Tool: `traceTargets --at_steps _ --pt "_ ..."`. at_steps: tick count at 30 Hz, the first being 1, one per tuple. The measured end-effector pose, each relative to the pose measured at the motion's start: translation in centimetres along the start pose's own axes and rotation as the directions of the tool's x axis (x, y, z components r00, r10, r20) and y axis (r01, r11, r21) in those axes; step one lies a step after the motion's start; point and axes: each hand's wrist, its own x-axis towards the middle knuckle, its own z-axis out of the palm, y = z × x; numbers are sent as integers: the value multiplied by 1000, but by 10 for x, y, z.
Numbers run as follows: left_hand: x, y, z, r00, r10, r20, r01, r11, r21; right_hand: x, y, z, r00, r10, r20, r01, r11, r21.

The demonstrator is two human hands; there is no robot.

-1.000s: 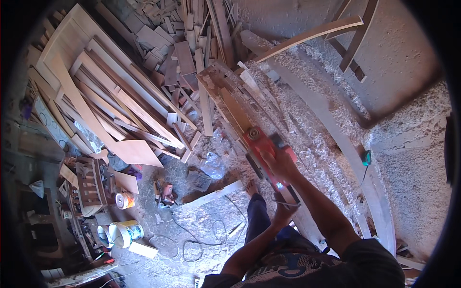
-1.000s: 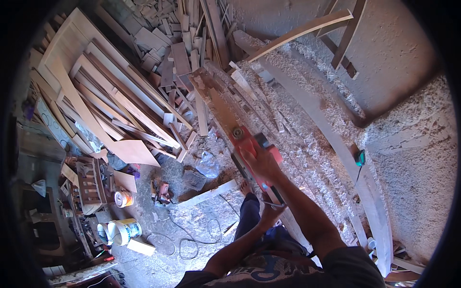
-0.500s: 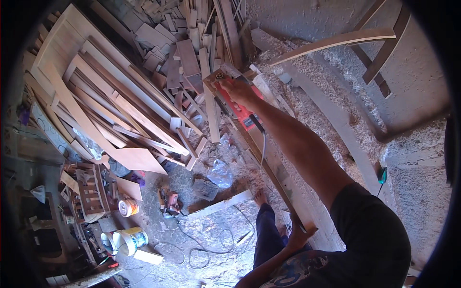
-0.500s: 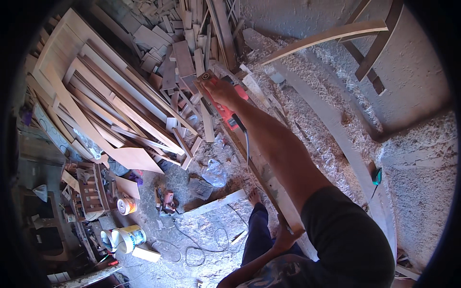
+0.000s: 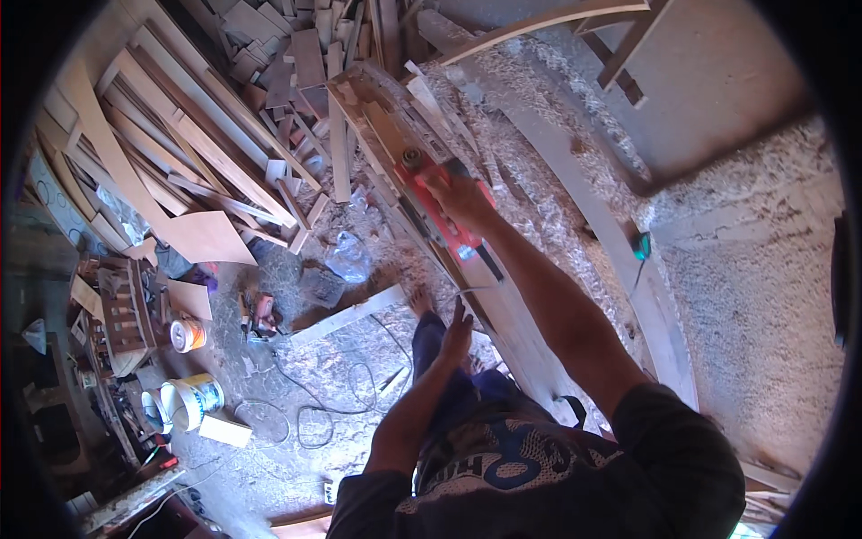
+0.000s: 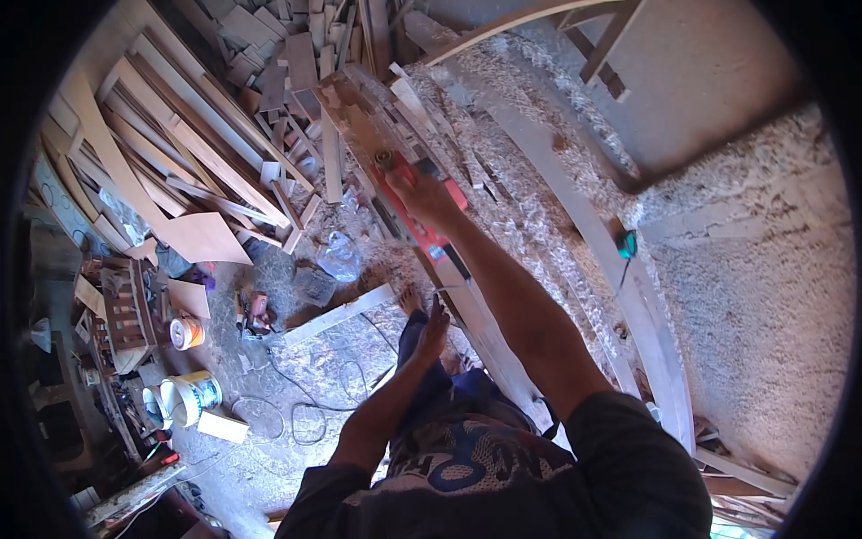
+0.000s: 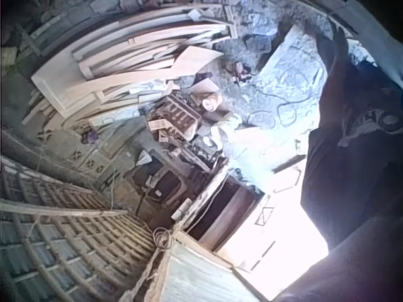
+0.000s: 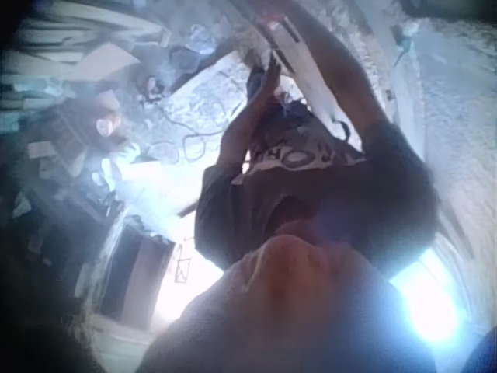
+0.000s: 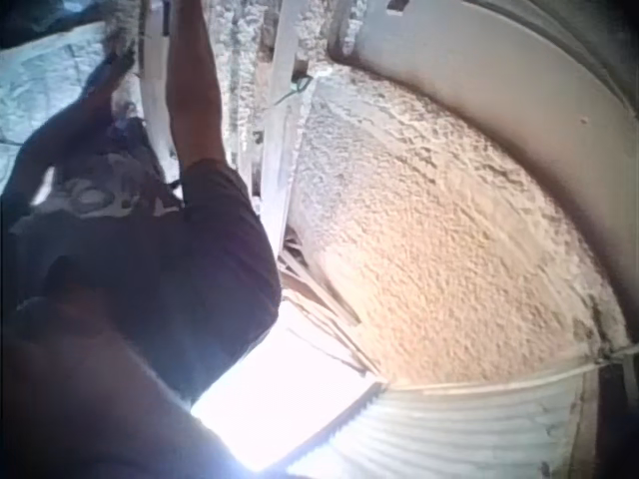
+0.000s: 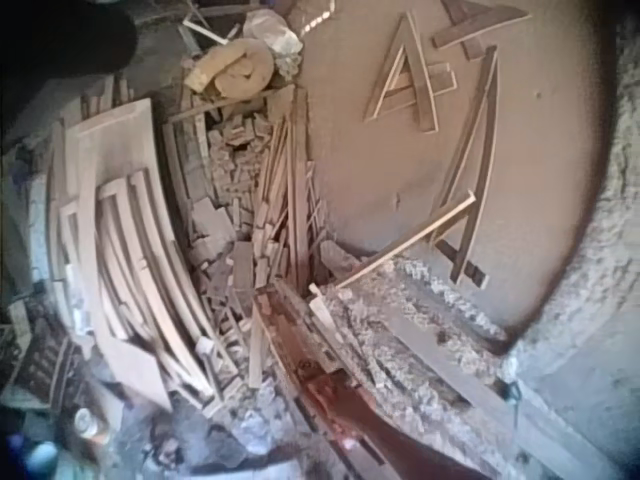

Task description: The person measures a wooden plank with a tape measure and marks it. They then use a hand saw to cut the plank along the marked line. After cutting, the person uses a power sander to smooth the surface of the wood.

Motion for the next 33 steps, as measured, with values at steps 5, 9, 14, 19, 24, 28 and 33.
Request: traceTargets --at_steps 5,9,14,19,24,28,33 --pt "-23 20 12 998 20 -58 2 936 353 -141 68 -19 1000 6 -22 -10 978 -207" --pt "-61 61 26 896 -444 -17 440 892 -103 -286 112 -32 994 57 -97 -75 978 -195" --pt "-107 36 23 969 -238 -65 242 968 71 -333 115 -23 997 23 -75 -32 992 -121" --pt "-79 47 2 980 -196 -33 197 980 22 -268 75 -17 992 67 -107 -77 993 -94" --pt "-36 92 -14 995 -65 -76 67 998 21 -182 78 -8 980 -67 -188 35 985 -168" --pt "-14 91 -20 992 -65 -107 58 996 -64 -122 49 -3 995 -30 -93 17 991 -132" --pt "15 122 -32 986 -156 -66 128 941 -314 -49 39 7 987 -50 -154 30 991 -128"
